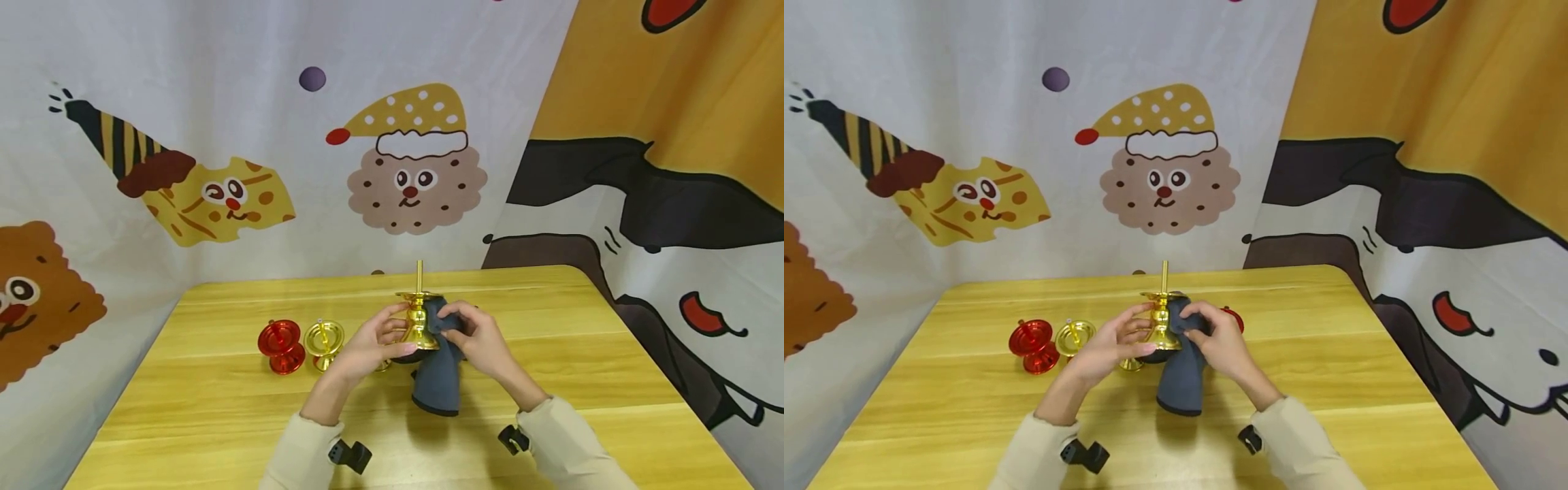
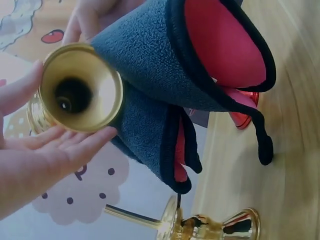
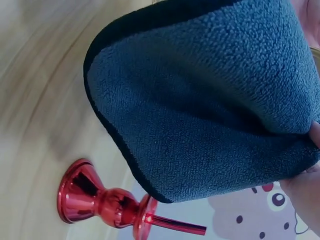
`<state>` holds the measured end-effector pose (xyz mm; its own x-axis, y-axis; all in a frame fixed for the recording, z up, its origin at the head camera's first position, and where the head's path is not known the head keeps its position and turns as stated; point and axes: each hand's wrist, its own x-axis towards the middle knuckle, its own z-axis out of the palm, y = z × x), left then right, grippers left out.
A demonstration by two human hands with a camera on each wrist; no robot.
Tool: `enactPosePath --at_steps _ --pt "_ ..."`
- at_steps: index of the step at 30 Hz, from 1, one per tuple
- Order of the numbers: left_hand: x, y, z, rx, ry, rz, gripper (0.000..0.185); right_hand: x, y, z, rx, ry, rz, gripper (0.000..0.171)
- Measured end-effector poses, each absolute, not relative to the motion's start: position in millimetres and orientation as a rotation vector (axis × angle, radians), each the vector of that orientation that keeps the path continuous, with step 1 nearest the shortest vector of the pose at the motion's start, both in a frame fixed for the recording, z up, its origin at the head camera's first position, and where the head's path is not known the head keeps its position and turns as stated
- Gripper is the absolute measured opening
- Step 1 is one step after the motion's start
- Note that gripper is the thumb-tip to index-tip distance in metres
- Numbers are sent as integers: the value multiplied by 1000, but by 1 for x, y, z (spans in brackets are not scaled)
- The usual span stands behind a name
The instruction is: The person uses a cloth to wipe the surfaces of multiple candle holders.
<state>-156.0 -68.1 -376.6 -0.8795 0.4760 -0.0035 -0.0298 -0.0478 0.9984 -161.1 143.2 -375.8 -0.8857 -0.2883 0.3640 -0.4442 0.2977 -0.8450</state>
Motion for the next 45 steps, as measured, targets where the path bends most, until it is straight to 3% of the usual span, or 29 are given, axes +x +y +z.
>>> enactPosePath --at_steps 10,22,31,37,45 --pt "-153 -52 -382 322 2255 1769 79 -158 137 -378 724 -2433 1331 28" --pt "-156 -64 -380 453 1874 1956 73 -161 148 -382 692 -2430 1616 25" --pt "-155 -56 -384 375 2118 1883 74 -155 138 -377 803 -2379 1292 30" --pt "-156 -64 -384 365 1910 2044 86 -156 141 -381 779 -2391 1399 29" --pt "-157 -68 -379 536 1929 1981 100 -158 144 -383 715 -2420 1558 26"
